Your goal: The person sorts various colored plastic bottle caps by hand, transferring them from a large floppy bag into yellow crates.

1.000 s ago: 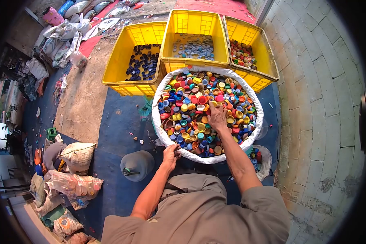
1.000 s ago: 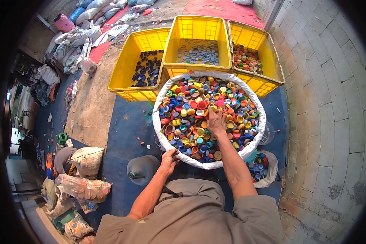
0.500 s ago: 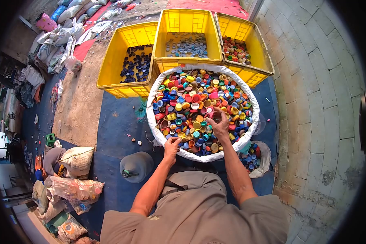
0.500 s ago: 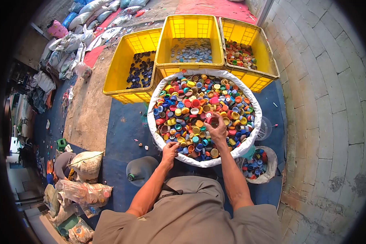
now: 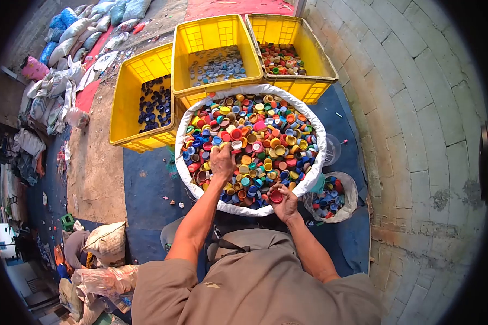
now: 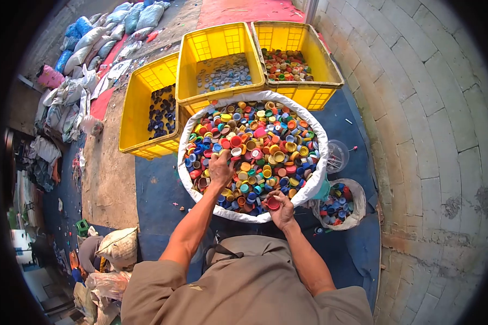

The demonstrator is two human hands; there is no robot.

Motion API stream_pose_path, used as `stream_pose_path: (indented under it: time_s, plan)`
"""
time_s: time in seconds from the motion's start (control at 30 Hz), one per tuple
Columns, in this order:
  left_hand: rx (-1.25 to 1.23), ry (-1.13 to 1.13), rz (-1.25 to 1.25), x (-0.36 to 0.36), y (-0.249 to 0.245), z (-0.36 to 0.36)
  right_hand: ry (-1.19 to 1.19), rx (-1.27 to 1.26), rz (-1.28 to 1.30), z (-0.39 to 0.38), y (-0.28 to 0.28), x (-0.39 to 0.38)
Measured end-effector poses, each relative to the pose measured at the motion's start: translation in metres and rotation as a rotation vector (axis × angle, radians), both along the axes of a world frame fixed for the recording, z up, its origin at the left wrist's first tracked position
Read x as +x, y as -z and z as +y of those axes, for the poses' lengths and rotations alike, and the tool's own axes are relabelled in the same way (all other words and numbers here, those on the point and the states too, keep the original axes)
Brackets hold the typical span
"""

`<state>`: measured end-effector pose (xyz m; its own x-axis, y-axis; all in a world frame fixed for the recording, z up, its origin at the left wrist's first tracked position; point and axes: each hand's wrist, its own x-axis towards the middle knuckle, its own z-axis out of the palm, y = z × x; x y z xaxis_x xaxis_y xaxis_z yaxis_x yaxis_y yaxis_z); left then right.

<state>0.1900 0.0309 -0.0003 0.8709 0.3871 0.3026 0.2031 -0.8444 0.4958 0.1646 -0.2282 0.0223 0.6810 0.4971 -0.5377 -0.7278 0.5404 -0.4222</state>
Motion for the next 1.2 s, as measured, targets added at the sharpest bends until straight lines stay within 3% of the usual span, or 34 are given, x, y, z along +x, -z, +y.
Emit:
stream_pose_path:
  time_s: [0.43,0.6,0.67,0.73,0.83,0.9,1.2]
  plan:
    - [0.07,0.025,-0.014,0.002,0.006,-0.004,0.004,-0.036,-0.005,-0.015,0.0,-0.002]
    - [-0.345,-0.132,-0.142,-0.022,-0.014,-0.01,-0.047,-0.034,-0.008,0.002,0.01,0.009]
    - [-0.917,-0.269,-0.117,-0.038,-0.006,-0.006,-0.111,-0.209,-0.079,0.02,-0.001,0.017]
    - [-1.583,-0.379,-0.19,-0.058,-0.031,-0.001,-0.271,-0.391,-0.221,0.034,0.001,0.025]
    - [-2.088,-0.359,-0.411,-0.099,-0.012,0.015,-0.382,-0.58,-0.455,0.079,-0.017,0.039]
    - [-2.2,-0.407,-0.492,-0.125,-0.01,0.02,-0.316,-0.733,-0.835,0.116,-0.009,0.045]
    - [-2.203,-0.679,-0.385,-0.195,-0.007,0.028,-0.62,-1.137,-1.526,0.237,-0.008,0.082]
